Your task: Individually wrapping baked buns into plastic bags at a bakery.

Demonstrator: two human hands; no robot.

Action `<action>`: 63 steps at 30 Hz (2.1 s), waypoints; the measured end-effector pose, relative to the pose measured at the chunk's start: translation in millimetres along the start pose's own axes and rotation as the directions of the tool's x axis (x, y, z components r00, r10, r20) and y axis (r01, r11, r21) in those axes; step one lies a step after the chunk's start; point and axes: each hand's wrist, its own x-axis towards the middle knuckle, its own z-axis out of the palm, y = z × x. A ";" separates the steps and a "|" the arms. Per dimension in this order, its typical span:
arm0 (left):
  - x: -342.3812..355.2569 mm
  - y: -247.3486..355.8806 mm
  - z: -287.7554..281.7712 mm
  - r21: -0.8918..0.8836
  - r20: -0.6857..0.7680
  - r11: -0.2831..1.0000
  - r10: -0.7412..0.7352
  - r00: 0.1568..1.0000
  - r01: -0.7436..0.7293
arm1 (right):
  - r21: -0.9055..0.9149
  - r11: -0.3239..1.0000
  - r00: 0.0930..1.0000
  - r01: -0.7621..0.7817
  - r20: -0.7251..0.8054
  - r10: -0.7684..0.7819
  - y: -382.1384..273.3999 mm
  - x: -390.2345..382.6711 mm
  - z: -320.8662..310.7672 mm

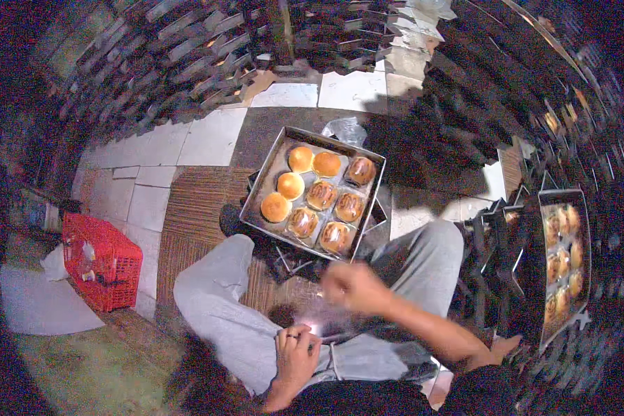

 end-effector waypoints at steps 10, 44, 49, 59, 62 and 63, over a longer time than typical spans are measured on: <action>-10.9 -10.2 -15.2 -0.236 0.259 0.961 -0.081 0.962 0.144 | -0.486 0.855 0.975 0.182 0.202 -0.093 -5.9 -104.0 110.7; 164.2 -128.8 -134.5 -0.925 -0.318 0.194 -0.866 0.386 -0.327 | -0.210 0.968 0.990 0.140 0.030 -0.136 34.3 203.4 142.3; 177.1 -115.1 -129.5 -0.971 -0.219 0.111 -0.774 0.594 -0.212 | -0.716 0.695 0.994 0.063 0.104 0.016 194.6 332.7 115.4; 162.2 -120.1 -107.6 -0.960 -0.137 -0.091 -0.667 0.733 -0.263 | -0.711 0.524 0.882 0.470 0.349 -0.317 123.1 188.1 20.3; 157.0 -109.4 -104.9 -0.912 -0.013 -0.292 -0.680 0.733 -0.287 | 0.351 0.796 0.854 -0.494 0.020 0.521 82.8 116.8 0.2; 148.0 -115.5 -100.9 -0.899 0.012 -0.331 -0.675 0.737 -0.288 | 0.775 0.534 0.877 -0.339 0.056 0.477 37.1 90.4 6.0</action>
